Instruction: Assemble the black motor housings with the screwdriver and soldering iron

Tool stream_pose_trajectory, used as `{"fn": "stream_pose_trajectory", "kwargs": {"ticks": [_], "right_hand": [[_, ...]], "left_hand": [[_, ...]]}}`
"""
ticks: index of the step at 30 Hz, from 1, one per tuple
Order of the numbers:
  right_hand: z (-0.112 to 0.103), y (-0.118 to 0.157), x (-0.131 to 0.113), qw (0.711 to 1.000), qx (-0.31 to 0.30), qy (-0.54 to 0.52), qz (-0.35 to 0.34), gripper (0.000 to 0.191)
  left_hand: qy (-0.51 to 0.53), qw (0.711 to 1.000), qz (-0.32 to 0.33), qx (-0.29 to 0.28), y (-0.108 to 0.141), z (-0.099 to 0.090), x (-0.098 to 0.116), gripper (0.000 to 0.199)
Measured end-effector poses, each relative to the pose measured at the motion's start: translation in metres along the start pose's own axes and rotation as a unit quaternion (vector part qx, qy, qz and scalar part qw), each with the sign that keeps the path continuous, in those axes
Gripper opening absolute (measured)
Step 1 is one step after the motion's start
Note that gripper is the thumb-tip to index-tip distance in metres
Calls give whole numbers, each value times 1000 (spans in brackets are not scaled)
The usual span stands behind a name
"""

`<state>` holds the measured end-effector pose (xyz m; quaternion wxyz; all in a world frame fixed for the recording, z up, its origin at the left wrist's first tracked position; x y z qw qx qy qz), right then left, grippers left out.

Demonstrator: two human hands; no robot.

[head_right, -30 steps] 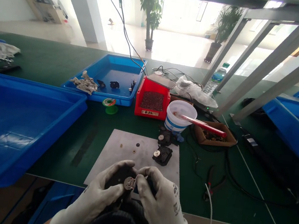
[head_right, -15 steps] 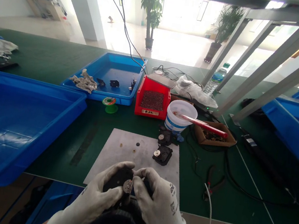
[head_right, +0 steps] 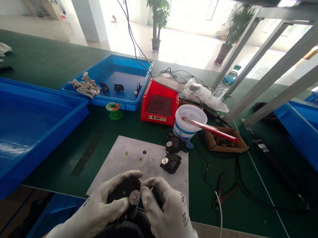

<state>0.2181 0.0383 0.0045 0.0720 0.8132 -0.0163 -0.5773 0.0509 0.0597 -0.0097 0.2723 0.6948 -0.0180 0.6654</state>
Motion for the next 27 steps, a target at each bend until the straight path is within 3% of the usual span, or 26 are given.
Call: {"fn": "stream_pose_trajectory", "kwargs": {"ticks": [14,21,24,27], "right_hand": [[4,1,7,1000,-11,-15,9,23],[0,-1,7,997,-2,-81,8,24],[0,0,14,986,0,-163,43,45],[9,4,22,970,-3,-229,84,76]], "left_hand": [[-10,1000,-1,1,0,0,-4,60],[61,998,-1,-18,1,-2,-5,57],[140,988,12,-57,1,-4,-6,68],[124,988,46,-75,1,-5,-7,76]]}}
Point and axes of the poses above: each hand's wrist, its own y-axis away from the middle knuckle, its own z-axis out of the palm, x = y × z, the point moved 6 cm from there along -y, towards the middle knuckle, and after that the axes turned 2 degrees about -z, right-handed, at the moved point
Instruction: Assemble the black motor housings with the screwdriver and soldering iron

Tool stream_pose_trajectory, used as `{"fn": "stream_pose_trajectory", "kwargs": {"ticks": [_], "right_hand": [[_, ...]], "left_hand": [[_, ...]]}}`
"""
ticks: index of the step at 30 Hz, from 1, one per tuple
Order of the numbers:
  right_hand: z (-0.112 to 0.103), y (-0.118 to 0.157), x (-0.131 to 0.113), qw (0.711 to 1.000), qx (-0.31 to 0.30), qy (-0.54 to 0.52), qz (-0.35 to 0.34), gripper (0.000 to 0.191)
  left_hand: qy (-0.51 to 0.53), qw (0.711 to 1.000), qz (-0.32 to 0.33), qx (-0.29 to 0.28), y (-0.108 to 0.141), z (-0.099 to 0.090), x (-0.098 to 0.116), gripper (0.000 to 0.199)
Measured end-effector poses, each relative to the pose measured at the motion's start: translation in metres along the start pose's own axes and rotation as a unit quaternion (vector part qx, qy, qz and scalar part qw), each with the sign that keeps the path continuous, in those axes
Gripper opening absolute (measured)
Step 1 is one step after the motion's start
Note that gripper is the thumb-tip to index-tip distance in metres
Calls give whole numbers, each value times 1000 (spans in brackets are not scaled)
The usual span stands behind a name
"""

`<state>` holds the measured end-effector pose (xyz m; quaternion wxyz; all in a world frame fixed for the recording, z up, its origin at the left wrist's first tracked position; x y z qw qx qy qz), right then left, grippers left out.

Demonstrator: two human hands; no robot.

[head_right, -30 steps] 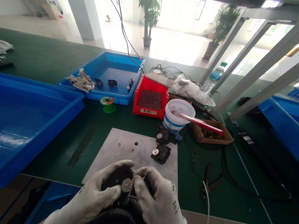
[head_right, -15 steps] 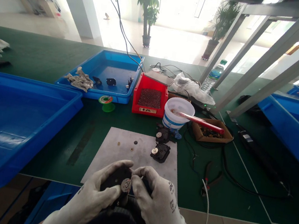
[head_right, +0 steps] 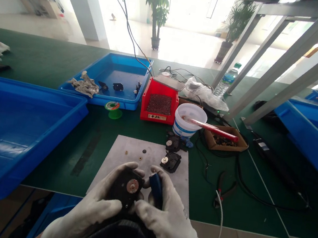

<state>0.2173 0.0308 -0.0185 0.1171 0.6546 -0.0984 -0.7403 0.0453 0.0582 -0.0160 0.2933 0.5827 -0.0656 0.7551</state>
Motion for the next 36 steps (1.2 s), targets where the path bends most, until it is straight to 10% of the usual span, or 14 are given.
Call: {"fn": "stream_pose_trajectory", "kwargs": {"ticks": [26,36], "right_hand": [[8,16,22,992,-33,115,-40,91],[15,4,10,988,-26,130,-73,84]], "left_hand": [[-288,941,164,62,20,17,11,85],[-247,942,217,72,11,20,19,77]]}}
Point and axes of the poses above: each hand's wrist, its own y-axis away from the middle knuckle, its own z-axis out of the palm, x = y × z, the point moved 6 cm from there along -y, towards the middle knuckle, and after that the axes turned 2 degrees about -z, right-handed, at the moved point
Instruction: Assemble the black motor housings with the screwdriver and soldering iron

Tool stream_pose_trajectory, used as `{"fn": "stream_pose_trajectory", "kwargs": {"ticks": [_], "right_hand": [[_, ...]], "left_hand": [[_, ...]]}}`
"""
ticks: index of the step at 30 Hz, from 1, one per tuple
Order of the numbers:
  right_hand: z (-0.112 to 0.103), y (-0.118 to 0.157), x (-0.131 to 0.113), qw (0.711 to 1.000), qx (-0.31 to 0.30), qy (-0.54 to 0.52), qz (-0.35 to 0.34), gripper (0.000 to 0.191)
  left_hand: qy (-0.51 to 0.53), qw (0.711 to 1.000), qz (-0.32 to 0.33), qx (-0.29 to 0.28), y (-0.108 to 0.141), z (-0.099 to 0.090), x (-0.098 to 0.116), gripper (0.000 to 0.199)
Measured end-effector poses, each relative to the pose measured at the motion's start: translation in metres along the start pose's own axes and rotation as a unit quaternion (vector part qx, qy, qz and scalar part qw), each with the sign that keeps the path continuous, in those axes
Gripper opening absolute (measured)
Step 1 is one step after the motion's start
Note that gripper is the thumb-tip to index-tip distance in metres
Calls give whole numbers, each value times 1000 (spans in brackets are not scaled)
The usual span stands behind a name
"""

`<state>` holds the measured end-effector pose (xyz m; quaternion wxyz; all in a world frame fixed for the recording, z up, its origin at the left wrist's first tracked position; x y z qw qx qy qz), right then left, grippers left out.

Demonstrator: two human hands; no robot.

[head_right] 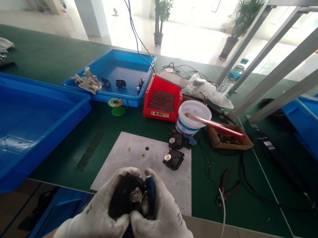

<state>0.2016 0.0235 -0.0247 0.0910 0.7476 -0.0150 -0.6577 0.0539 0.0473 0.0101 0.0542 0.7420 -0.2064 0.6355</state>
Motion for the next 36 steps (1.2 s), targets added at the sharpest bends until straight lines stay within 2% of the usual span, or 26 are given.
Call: {"fn": "stream_pose_trajectory", "kwargs": {"ticks": [4,9,13,17,21,24,26,28,30,32,34,36], "right_hand": [[0,-2,-1,1000,3,11,9,82],[-2,-2,-3,999,-13,-9,46,85],[2,0,-10,999,-21,-24,24,80],[5,3,-12,999,-9,-34,-9,74],[6,2,-11,999,2,-40,-11,73],[4,-3,-12,996,-11,-89,25,67],[4,-4,-14,985,-45,-154,58,60],[-5,-6,-16,982,-31,-173,69,55],[-21,-9,-14,991,44,-115,58,57],[-30,-12,-11,994,99,-36,41,64],[-26,-18,-6,996,88,3,30,73],[-17,-22,-2,998,62,5,20,77]], "left_hand": [[-8,1000,-13,-3,3,0,-6,80],[25,998,-47,-38,7,1,-13,79],[33,997,-56,-50,10,2,-15,78],[33,997,-54,-38,11,4,-16,78],[31,995,-95,-12,11,7,-25,76],[108,984,-143,-20,9,7,-35,74],[207,960,-178,-63,6,6,-37,69],[259,935,-220,-103,3,2,-36,64],[207,936,-253,-131,-1,-7,-35,66],[90,951,-240,-170,-7,-13,-30,80],[-14,961,-176,-213,-14,-13,-22,90],[-52,967,-120,-220,-20,-11,-16,91]]}}
Point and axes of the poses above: each hand's wrist, its own y-axis away from the middle knuckle, its own z-axis out of the palm, x = y × z, the point moved 6 cm from there along -y, towards the middle knuckle, and after that the axes turned 2 degrees about -z, right-handed, at the moved point
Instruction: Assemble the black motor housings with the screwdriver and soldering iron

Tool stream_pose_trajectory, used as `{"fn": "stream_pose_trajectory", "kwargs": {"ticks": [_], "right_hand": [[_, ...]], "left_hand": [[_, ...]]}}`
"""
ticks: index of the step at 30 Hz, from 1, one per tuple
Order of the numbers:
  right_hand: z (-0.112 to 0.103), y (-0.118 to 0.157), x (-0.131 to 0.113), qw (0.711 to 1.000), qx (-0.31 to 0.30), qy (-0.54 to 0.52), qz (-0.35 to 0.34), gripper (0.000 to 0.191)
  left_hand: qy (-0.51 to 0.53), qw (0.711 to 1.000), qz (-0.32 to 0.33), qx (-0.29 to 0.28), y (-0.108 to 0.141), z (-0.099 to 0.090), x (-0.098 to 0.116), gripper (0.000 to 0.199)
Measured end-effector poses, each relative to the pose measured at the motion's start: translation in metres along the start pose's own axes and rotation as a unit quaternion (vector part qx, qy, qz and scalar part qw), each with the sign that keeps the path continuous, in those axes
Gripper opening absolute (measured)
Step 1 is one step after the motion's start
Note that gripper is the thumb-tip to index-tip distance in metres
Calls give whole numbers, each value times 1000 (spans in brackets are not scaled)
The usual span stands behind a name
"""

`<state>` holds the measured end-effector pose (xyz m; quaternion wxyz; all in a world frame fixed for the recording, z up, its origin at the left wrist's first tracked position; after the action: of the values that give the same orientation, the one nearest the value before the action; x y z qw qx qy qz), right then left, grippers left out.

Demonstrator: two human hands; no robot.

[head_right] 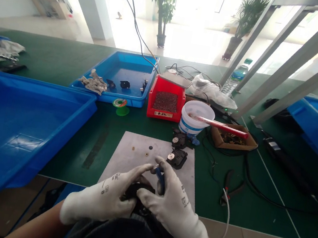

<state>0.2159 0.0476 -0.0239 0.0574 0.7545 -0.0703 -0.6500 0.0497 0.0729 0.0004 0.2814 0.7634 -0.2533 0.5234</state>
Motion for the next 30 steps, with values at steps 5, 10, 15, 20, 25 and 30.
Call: {"fn": "stream_pose_trajectory", "kwargs": {"ticks": [5,10,15,20,25,30], "right_hand": [[7,-3,3,999,21,-18,-23,63],[12,-2,5,996,-6,-71,52,54],[17,-3,-3,993,0,-109,47,49],[11,-4,7,988,88,-116,59,69],[12,-4,19,984,120,-128,35,61],[14,-5,19,990,100,-103,-1,51]], "left_hand": [[66,995,12,76,-6,-4,-1,73],[105,985,-28,135,-5,-11,-11,47],[125,983,35,129,-7,-14,3,27],[208,956,-37,204,5,-13,-14,42],[204,956,-51,204,2,7,-36,49],[232,938,-21,256,-9,14,-37,34]]}}
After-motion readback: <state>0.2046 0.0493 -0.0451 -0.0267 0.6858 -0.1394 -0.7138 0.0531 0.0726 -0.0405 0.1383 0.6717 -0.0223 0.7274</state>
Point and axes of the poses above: each hand's wrist, its own y-axis away from the middle knuckle, its own z-axis out of the palm, x = y × z, the point moved 6 cm from there along -y, towards the middle knuckle, and after that the axes turned 2 degrees about -z, right-handed, at the moved point
